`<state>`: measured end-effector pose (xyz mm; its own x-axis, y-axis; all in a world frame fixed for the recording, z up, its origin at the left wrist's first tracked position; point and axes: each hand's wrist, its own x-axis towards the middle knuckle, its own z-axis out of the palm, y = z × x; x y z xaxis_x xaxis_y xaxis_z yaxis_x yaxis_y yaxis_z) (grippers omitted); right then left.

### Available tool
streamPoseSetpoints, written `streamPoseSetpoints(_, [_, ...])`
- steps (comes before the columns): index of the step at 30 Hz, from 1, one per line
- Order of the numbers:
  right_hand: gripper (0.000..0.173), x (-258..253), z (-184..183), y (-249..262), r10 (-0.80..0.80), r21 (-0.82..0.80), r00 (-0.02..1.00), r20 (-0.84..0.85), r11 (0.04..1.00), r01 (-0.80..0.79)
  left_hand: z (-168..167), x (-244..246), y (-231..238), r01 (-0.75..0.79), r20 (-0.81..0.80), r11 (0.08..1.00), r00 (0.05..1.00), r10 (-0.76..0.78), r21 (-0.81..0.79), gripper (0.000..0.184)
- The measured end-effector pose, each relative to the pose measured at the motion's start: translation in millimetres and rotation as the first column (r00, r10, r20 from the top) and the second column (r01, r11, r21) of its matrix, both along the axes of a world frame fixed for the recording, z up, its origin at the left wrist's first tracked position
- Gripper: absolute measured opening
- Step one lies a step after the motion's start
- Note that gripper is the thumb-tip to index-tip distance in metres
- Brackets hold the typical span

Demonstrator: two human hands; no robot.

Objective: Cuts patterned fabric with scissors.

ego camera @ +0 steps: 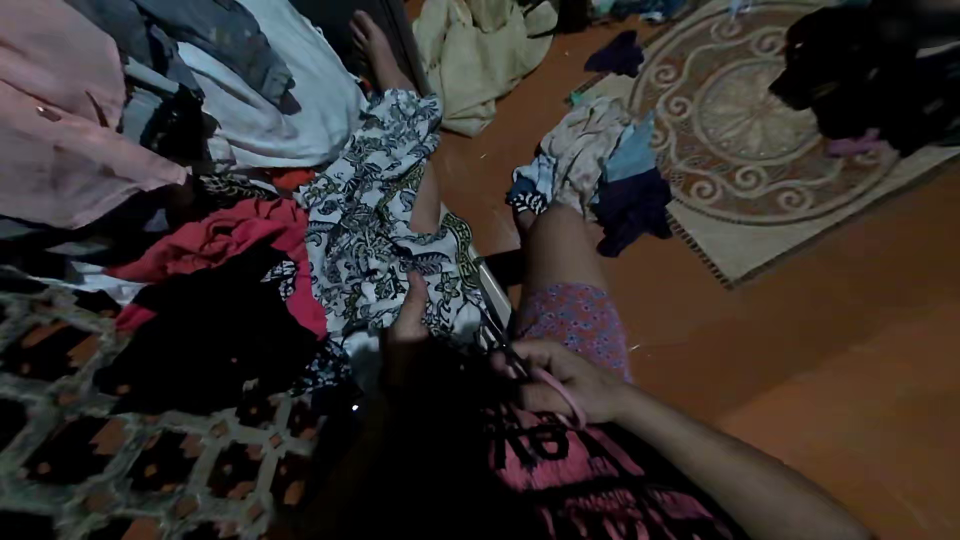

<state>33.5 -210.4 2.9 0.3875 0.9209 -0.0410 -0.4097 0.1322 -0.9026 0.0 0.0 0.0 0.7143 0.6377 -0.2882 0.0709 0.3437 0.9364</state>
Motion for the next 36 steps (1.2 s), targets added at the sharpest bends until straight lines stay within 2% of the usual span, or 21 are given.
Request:
streamPoseSetpoints(1, [0.040,2,1,2,0.004,0.007,1.000,0.030,1.000,-0.004,30,9,-17,-0.067,-0.087,0.996,0.994,0.062,-0.056,0.034])
streamPoseSetpoints(2, [0.042,5,2,5,0.006,0.020,0.998,0.059,1.000,-0.007,62,19,-29,-0.080,-0.196,0.991,0.979,0.057,-0.108,0.038])
streamPoseSetpoints(3, [0.044,7,4,8,0.006,0.028,0.997,0.083,1.000,-0.008,79,21,-33,-0.065,-0.224,0.982,0.974,0.025,-0.177,0.043])
streamPoseSetpoints(4, [0.044,10,6,12,0.005,0.038,0.995,0.104,0.999,-0.009,79,17,-29,-0.036,-0.147,0.967,0.989,-0.001,-0.254,0.044])
streamPoseSetpoints(6, [0.044,15,11,21,-0.001,0.050,0.990,0.140,0.999,-0.006,65,10,-13,0.150,0.152,0.883,0.984,-0.091,-0.445,0.042])
streamPoseSetpoints(8, [0.043,19,18,31,-0.013,0.056,0.985,0.170,0.998,0.004,62,13,-1,0.313,0.346,0.814,0.927,-0.148,-0.490,0.038])
streamPoseSetpoints(10, [0.042,24,28,38,-0.012,0.062,0.980,0.200,0.998,-0.001,72,18,4,0.341,0.408,0.814,0.902,-0.142,-0.470,0.039])
streamPoseSetpoints(14, [0.042,28,49,45,-0.005,0.102,0.973,0.232,0.995,-0.019,100,23,13,0.286,0.445,0.852,0.893,-0.070,-0.438,0.043])
streamPoseSetpoints(17, [0.040,27,60,51,-0.013,0.128,0.964,0.266,0.991,-0.022,112,20,17,0.300,0.492,0.871,0.867,-0.078,-0.389,0.042])
streamPoseSetpoints(21, [0.041,28,74,57,-0.046,0.136,0.930,0.364,0.991,-0.004,116,15,18,0.296,0.514,0.891,0.854,-0.084,-0.345,0.040])
streamPoseSetpoints(25, [0.039,24,84,62,-0.144,0.108,0.886,0.441,0.988,0.107,112,10,17,0.349,0.499,0.877,0.854,-0.152,-0.330,0.046])
streamPoseSetpoints(28, [0.038,21,88,67,-0.178,0.081,0.885,0.430,0.984,0.159,110,8,14,0.345,0.461,0.883,0.870,-0.174,-0.318,0.048])
streamPoseSetpoints(34, [0.050,17,86,71,-0.245,0.054,0.879,0.410,0.968,0.245,108,4,4,0.259,0.372,0.938,0.914,-0.162,-0.230,0.045])
streamPoseSetpoints(36, [0.048,15,83,71,-0.265,0.067,0.879,0.397,0.963,0.260,107,3,1,0.262,0.370,0.940,0.914,-0.168,-0.221,0.046])
